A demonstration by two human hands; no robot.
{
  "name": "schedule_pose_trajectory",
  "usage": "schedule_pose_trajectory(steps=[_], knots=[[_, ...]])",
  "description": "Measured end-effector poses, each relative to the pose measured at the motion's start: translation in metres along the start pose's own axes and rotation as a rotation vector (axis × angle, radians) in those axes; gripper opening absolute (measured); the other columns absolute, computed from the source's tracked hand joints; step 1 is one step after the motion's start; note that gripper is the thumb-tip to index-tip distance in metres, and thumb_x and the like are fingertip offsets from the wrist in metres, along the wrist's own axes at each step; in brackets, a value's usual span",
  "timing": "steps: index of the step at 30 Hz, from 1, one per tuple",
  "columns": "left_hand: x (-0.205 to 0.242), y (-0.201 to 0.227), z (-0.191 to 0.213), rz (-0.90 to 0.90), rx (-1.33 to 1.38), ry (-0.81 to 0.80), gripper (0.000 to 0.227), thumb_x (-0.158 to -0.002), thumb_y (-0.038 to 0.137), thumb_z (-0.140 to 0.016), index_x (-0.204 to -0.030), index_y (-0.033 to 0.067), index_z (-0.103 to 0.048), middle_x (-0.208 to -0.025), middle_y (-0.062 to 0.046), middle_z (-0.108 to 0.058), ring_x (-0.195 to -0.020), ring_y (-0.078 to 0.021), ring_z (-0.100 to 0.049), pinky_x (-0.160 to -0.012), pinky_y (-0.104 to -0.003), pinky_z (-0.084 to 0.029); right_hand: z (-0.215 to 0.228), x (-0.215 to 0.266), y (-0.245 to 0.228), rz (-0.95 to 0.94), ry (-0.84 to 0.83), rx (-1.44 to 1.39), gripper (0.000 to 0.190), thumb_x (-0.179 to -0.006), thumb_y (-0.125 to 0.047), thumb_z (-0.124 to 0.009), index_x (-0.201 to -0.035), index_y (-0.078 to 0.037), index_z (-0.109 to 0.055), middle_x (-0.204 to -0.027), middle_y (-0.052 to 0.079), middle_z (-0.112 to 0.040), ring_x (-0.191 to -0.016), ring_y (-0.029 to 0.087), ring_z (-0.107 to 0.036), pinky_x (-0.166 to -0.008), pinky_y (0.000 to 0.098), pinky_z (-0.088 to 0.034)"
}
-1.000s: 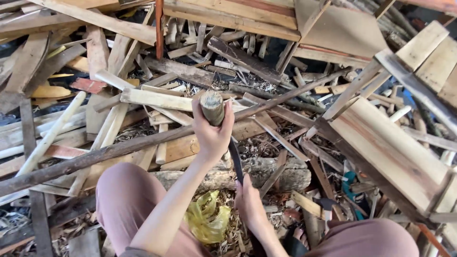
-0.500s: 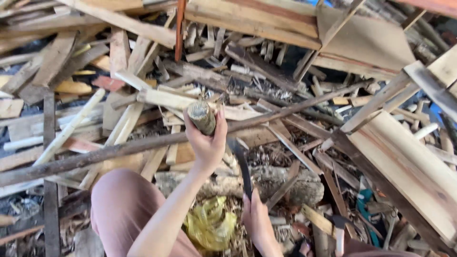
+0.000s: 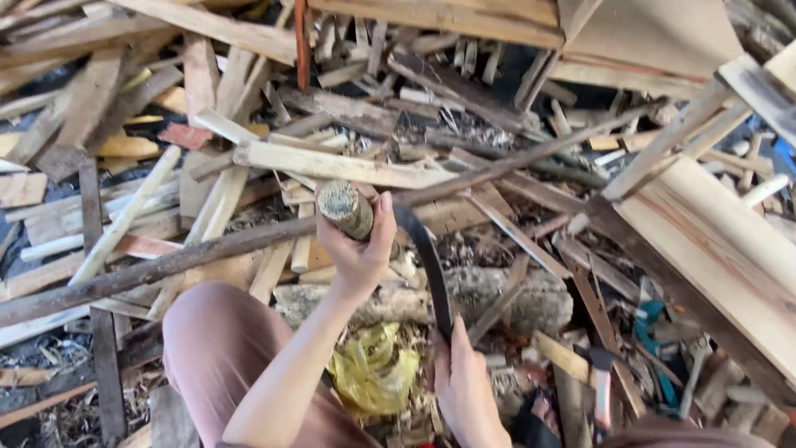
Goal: Whittling a wooden branch with a small knife while sitting on the floor
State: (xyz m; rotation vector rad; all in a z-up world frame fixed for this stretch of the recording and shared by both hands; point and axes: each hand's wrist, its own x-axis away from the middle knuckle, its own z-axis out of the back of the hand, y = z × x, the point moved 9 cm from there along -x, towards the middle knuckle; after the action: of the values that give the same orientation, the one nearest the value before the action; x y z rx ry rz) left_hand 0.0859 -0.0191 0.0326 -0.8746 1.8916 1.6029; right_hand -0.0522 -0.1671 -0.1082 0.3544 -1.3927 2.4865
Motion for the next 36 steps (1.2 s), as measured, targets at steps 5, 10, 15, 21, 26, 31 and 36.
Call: schedule_pose_trajectory(steps=[5,10,15,21,26,31,36], knots=[[0.004,0.011,-0.015,-0.095,-0.210,0.027,0.026,-0.092,0.000,-0.069,-0.110,0.0031,-0.050,-0.086,-0.005,-0.066,-0.062,-0.0136,-0.066,-0.054,-0.019,-0.057,-0.021,-0.017,0.030,-0.152,-0.039,-0.067,0.017,-0.107,-0.021,-0.041,-0.112,-0.010,-0.054,-0.065,0.011,-0.067,-0.047,0.017,-0.057,-0.047,0.0358,-0.047],[0.004,-0.004,-0.015,-0.082,-0.136,-0.016,0.029,-0.093,0.000,-0.069,-0.112,0.0046,-0.047,-0.086,-0.007,-0.064,-0.061,-0.0144,-0.065,-0.052,-0.020,-0.058,0.001,-0.005,0.012,-0.092,-0.045,-0.131,0.018,-0.105,-0.015,-0.042,-0.115,-0.010,-0.056,-0.062,0.004,-0.064,-0.045,0.013,-0.058,-0.040,0.0291,-0.047],[0.000,0.001,-0.017,-0.097,-0.157,-0.030,0.026,-0.095,0.000,-0.067,-0.111,0.0067,-0.047,-0.085,-0.006,-0.064,-0.060,-0.0136,-0.063,-0.051,-0.019,-0.056,-0.004,-0.010,0.025,0.058,0.035,-0.105,0.025,-0.102,-0.009,-0.040,-0.124,-0.004,-0.052,-0.061,0.006,-0.069,-0.039,0.012,-0.059,-0.029,0.0267,-0.046],[-0.003,-0.001,-0.008,0.121,0.115,-0.078,0.020,-0.096,-0.006,-0.055,-0.109,0.0061,-0.048,-0.080,-0.003,-0.055,-0.055,-0.0102,-0.051,-0.048,-0.023,-0.047,-0.040,-0.037,0.068,-0.311,-0.199,-0.197,0.051,-0.108,-0.019,-0.037,-0.158,-0.011,-0.025,-0.077,0.012,-0.067,-0.043,0.008,-0.049,-0.032,0.0200,-0.039],[-0.009,0.007,-0.008,0.084,0.287,-0.108,0.021,-0.097,-0.006,-0.052,-0.112,0.0084,-0.047,-0.089,-0.004,-0.054,-0.065,-0.0103,-0.045,-0.052,-0.022,-0.045,0.013,-0.001,-0.008,0.003,-0.019,-0.167,0.021,-0.103,-0.010,-0.043,-0.122,-0.006,-0.052,-0.065,0.011,-0.071,-0.037,0.015,-0.055,-0.028,0.0306,-0.043],[-0.014,-0.001,0.005,0.030,0.396,-0.160,0.021,-0.098,0.007,-0.062,-0.116,0.0145,-0.054,-0.083,0.001,-0.057,-0.061,-0.0077,-0.050,-0.049,-0.019,-0.045,-0.027,-0.023,0.015,0.036,-0.039,-0.058,0.042,-0.104,-0.018,-0.042,-0.143,-0.002,-0.040,-0.065,0.013,-0.071,-0.041,0.018,-0.058,-0.038,0.0370,-0.047],[-0.016,-0.004,0.019,0.052,0.294,-0.135,0.007,-0.099,0.018,-0.061,-0.103,0.0196,-0.056,-0.075,0.007,-0.054,-0.059,-0.0044,-0.048,-0.049,-0.018,-0.044,-0.016,0.002,0.001,-0.024,-0.107,0.017,0.020,-0.107,-0.020,-0.041,-0.119,-0.006,-0.049,-0.061,0.009,-0.068,-0.041,0.017,-0.061,-0.038,0.0335,-0.051]])
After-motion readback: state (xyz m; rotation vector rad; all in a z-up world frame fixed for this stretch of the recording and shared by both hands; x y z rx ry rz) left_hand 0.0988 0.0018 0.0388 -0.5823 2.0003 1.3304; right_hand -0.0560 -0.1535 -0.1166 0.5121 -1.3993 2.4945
